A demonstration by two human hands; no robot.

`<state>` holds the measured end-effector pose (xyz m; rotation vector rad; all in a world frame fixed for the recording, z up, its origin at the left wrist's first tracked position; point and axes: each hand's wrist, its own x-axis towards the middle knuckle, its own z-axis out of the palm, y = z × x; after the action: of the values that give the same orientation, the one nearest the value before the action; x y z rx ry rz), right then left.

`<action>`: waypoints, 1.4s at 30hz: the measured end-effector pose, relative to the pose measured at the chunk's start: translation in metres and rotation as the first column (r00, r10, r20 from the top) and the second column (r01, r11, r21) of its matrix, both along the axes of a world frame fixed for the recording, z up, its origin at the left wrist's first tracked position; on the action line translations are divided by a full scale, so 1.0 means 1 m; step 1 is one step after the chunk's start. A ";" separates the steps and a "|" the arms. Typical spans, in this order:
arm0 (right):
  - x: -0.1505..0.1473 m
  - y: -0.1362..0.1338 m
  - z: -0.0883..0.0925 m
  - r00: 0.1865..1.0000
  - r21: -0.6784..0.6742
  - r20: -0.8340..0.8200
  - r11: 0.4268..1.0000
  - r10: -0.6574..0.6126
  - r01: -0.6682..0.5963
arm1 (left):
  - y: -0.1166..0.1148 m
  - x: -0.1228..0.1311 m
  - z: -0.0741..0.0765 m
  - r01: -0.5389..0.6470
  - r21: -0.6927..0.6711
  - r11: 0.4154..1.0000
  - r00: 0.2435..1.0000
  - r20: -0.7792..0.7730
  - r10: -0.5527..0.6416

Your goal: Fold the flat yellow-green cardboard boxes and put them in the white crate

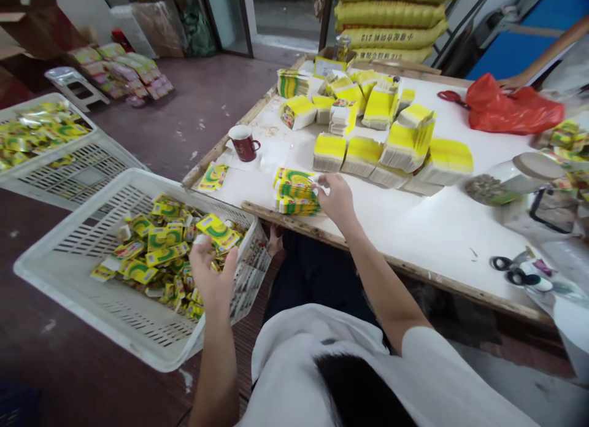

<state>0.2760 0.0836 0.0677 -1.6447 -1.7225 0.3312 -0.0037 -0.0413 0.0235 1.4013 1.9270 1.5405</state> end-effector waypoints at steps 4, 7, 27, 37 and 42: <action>-0.004 0.031 -0.003 0.982 -0.192 0.186 0.979 -0.036 0.072 | -0.007 0.024 -0.009 0.205 -0.020 0.978 0.966 0.167 -0.199; -0.007 0.036 -0.010 0.977 -0.215 0.212 0.975 0.000 0.047 | -0.008 0.042 -0.016 0.339 -0.075 0.938 0.926 0.201 -0.319; 0.010 0.085 0.010 0.650 -0.551 0.253 0.659 0.716 -0.512 | -0.008 0.046 -0.026 0.490 -0.136 0.861 0.851 0.290 -0.439; 0.008 0.051 0.000 0.678 -0.339 0.360 0.767 0.641 -0.545 | -0.012 0.054 -0.032 0.542 -0.151 0.827 0.827 0.268 -0.493; 0.025 0.033 0.006 0.840 -0.188 0.289 0.887 0.460 -0.421 | -0.015 0.054 -0.034 0.532 -0.154 0.833 0.834 0.264 -0.484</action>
<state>0.3014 0.1161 0.0733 -1.4210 -2.3856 0.3977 0.0505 -0.0561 -0.0106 1.4305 1.3857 1.1261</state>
